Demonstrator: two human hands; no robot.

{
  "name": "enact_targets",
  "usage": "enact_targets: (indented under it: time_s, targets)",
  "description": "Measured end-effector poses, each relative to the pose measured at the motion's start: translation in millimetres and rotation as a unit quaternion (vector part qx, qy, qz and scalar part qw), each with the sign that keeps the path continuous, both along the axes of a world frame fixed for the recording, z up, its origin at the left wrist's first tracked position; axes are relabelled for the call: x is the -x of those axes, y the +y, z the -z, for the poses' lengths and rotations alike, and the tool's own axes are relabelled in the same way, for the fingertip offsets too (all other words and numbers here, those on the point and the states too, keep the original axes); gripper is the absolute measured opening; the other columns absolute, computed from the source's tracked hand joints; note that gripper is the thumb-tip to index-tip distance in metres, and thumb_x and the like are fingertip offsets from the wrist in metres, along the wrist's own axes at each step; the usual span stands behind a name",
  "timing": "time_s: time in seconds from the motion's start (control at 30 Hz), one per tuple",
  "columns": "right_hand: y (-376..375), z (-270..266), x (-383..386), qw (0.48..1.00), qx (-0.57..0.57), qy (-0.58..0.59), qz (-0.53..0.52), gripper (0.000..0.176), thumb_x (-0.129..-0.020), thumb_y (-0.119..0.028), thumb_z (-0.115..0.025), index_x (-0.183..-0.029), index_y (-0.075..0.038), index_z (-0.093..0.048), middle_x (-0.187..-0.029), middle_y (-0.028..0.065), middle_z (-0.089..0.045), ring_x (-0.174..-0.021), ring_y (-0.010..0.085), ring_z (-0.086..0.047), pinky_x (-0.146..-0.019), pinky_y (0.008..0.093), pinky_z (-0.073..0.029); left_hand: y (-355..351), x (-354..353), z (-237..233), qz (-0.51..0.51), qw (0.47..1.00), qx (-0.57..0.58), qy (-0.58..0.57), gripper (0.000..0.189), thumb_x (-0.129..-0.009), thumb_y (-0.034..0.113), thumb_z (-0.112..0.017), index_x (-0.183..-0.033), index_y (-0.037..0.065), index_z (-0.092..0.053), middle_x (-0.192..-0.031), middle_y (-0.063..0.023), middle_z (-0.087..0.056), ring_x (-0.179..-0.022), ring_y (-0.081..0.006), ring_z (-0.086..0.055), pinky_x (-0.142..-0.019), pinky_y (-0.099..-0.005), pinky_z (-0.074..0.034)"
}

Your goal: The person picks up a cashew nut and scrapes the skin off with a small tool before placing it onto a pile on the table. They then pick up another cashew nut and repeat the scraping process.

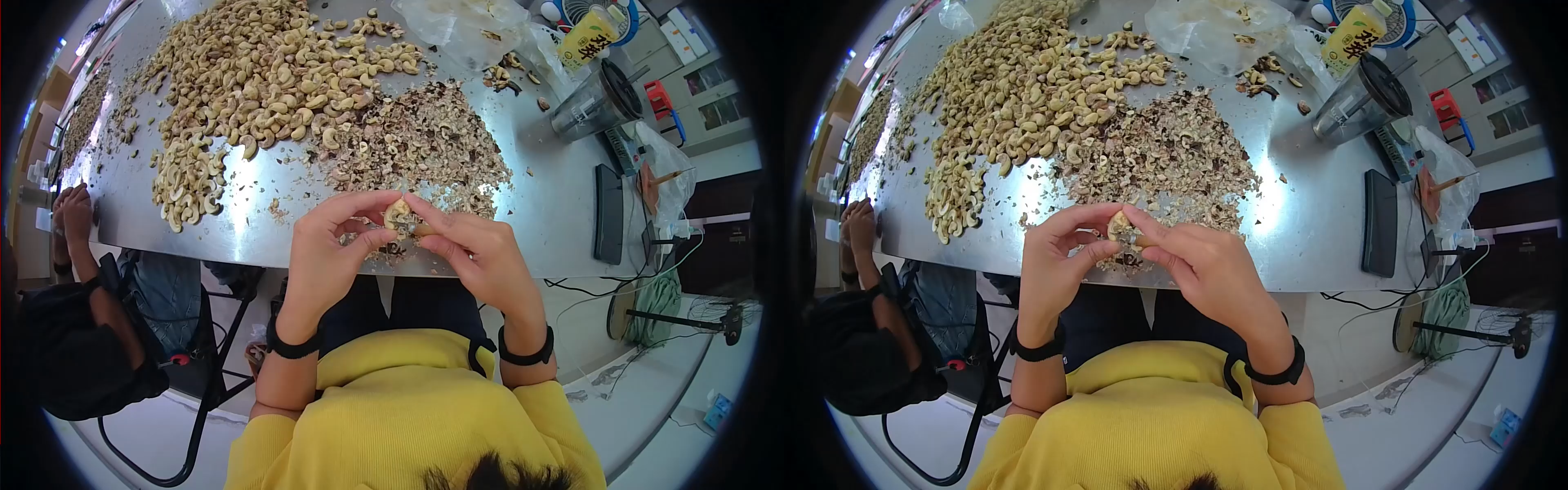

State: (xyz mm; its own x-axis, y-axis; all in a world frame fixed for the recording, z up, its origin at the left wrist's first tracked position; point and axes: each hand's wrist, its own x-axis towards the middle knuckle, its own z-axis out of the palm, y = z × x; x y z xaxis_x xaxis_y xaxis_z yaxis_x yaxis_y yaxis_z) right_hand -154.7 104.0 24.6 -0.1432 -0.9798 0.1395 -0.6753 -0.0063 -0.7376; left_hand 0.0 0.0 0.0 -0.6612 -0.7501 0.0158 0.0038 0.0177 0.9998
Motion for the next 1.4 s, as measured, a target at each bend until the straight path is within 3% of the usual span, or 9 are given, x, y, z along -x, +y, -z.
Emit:
enact_targets:
  time_s: [0.07,0.57,0.67,0.87,1.4]
  targets:
    - [-0.8,3.2,-0.2,1.000,0.019,0.008,0.003,0.049,-0.076,-0.007,-0.059,-0.122,-0.021,-0.051,-0.065,0.0074,-0.056,-0.057,0.0236,-0.054,-0.053,0.0327,-0.044,-0.9,0.1,-0.2,0.001,1.000,0.001,-0.001,0.038,-0.069,-0.005,-0.065,-0.105,0.006,-0.062,-0.092,-0.0056,-0.060,-0.077,-0.0105,-0.056,-0.066,-0.0218,-0.048]
    - [-1.4,5.6,0.1,0.999,0.028,0.021,-0.005,0.052,-0.075,-0.008,-0.060,-0.124,-0.023,-0.049,-0.066,0.0068,-0.056,-0.056,0.0231,-0.054,-0.052,0.0320,-0.044,-3.4,-0.9,2.6,0.011,0.999,-0.037,0.004,0.037,-0.069,-0.006,-0.065,-0.104,0.004,-0.062,-0.090,-0.0053,-0.059,-0.078,-0.0105,-0.056,-0.067,-0.0223,-0.048]
    - [-1.1,6.1,1.1,1.000,0.021,0.012,-0.008,0.052,-0.076,-0.009,-0.060,-0.124,-0.022,-0.048,-0.066,0.0071,-0.056,-0.057,0.0238,-0.054,-0.053,0.0324,-0.044,-3.8,-0.7,1.0,0.011,1.000,-0.013,0.000,0.036,-0.068,-0.007,-0.066,-0.104,-0.001,-0.060,-0.090,-0.0061,-0.061,-0.078,-0.0110,-0.057,-0.069,-0.0231,-0.049]
    - [-0.3,2.7,0.4,1.000,0.015,-0.005,-0.012,0.051,-0.077,-0.009,-0.060,-0.124,-0.022,-0.048,-0.067,0.0086,-0.057,-0.058,0.0253,-0.054,-0.053,0.0332,-0.044,-2.3,-0.7,0.9,0.014,1.000,-0.014,-0.003,0.037,-0.069,-0.006,-0.064,-0.104,0.005,-0.062,-0.091,-0.0062,-0.059,-0.078,-0.0114,-0.057,-0.067,-0.0222,-0.048]
    - [0.8,1.2,-1.1,1.000,0.024,-0.004,-0.012,0.048,-0.077,-0.010,-0.060,-0.123,-0.021,-0.050,-0.064,0.0092,-0.055,-0.056,0.0253,-0.052,-0.053,0.0337,-0.043,-0.6,-2.3,-5.5,0.012,1.000,-0.007,-0.018,0.037,-0.068,-0.007,-0.064,-0.104,0.005,-0.062,-0.090,-0.0062,-0.060,-0.077,-0.0113,-0.057,-0.067,-0.0222,-0.048]
